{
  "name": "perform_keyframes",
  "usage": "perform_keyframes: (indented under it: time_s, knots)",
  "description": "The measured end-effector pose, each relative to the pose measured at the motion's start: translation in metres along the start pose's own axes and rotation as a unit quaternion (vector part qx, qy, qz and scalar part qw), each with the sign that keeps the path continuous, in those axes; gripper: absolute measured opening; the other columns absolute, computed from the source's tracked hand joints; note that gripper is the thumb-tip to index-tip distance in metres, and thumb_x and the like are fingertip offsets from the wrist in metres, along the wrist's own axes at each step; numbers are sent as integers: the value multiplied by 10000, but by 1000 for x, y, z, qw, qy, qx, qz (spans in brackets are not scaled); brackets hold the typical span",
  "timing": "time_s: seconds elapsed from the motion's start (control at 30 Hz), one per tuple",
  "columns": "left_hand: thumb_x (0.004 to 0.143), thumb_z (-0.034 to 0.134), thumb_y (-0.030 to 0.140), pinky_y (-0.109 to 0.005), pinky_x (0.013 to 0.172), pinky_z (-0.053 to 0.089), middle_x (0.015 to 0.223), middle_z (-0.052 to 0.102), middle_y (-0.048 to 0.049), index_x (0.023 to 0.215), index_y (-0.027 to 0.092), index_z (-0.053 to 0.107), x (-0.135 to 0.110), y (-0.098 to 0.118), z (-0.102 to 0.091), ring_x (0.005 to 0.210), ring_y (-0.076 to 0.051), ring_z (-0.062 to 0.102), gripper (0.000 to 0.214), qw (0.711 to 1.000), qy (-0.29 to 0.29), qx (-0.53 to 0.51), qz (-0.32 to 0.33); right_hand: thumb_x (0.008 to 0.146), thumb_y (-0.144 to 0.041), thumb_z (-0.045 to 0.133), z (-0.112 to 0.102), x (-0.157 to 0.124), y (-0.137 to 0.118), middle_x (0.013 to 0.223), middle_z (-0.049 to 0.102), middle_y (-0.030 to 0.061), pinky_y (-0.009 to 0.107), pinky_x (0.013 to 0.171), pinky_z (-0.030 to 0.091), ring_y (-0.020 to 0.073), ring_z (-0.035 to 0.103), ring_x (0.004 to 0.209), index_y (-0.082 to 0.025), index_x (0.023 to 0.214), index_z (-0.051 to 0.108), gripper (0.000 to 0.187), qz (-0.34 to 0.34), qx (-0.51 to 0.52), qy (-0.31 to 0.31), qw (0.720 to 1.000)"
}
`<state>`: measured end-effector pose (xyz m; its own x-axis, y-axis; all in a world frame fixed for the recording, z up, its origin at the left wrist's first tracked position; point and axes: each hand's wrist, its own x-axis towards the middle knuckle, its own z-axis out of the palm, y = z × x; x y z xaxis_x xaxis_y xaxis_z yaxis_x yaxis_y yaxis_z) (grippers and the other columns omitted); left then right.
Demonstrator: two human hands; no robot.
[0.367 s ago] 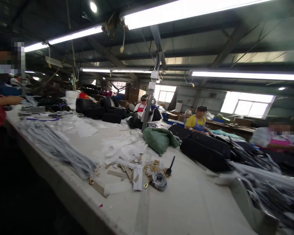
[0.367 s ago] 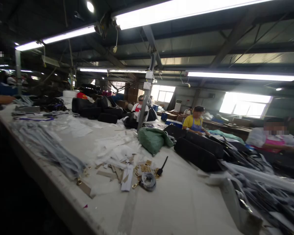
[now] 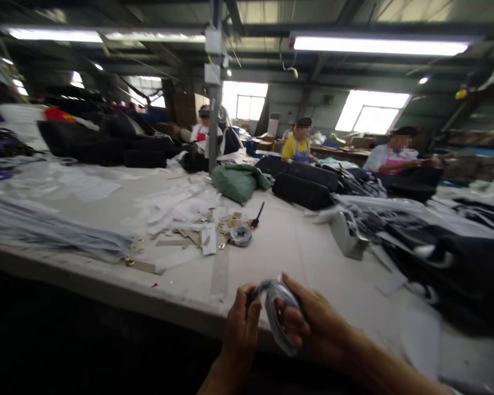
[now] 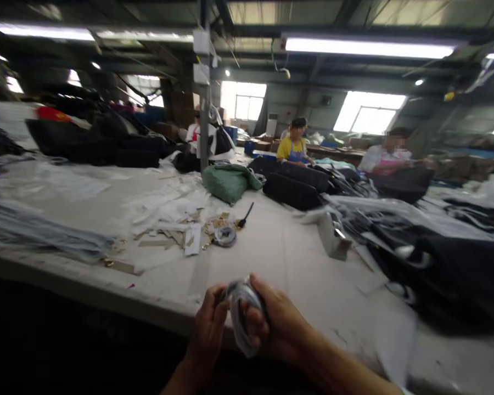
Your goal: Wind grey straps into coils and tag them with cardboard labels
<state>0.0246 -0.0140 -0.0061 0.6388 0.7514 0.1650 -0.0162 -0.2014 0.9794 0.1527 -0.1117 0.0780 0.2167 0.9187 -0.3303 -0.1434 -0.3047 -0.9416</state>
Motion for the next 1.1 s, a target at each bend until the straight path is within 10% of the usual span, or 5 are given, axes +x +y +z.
perform_keyframes:
  time_s: [0.1,0.3,0.63,0.83,1.1]
  knots:
    - [929,373,486,-373,804,498,987,686,-119,1127,193,534,0,0,26,882,-244,653,388,998,35,49,33,926,-626,418,-6,4,-13,458,345,-79,221,404,409,68,292,365,-135,744,627,564,20,202,21,979]
    - [932,364,493,-238,468,397,583,472,56,953,191,497,-11,13,66,458,-116,486,331,985,-99,-104,-100,930,-450,535,-21,4,-28,671,545,-13,262,621,520,94,521,542,-103,948,648,366,-89,273,34,957]
    - [867,497,474,-197,426,291,538,466,69,776,176,504,4,21,67,411,-69,386,311,916,-268,-187,-234,888,-250,563,-54,7,11,941,680,42,261,683,459,165,627,839,-174,945,574,95,-162,-180,90,966]
    - [901,472,411,-294,659,446,802,639,-30,974,181,512,18,4,77,736,-190,610,244,982,-155,60,-87,853,-176,591,-75,24,30,725,559,-20,256,623,377,128,487,653,-207,734,458,181,-209,-403,111,884]
    - [896,481,199,-296,679,491,873,677,-42,963,211,527,31,-24,85,773,-202,670,82,934,-94,323,123,851,-203,635,-99,35,37,654,502,-39,244,584,349,118,450,614,-194,681,489,225,-174,-444,102,873]
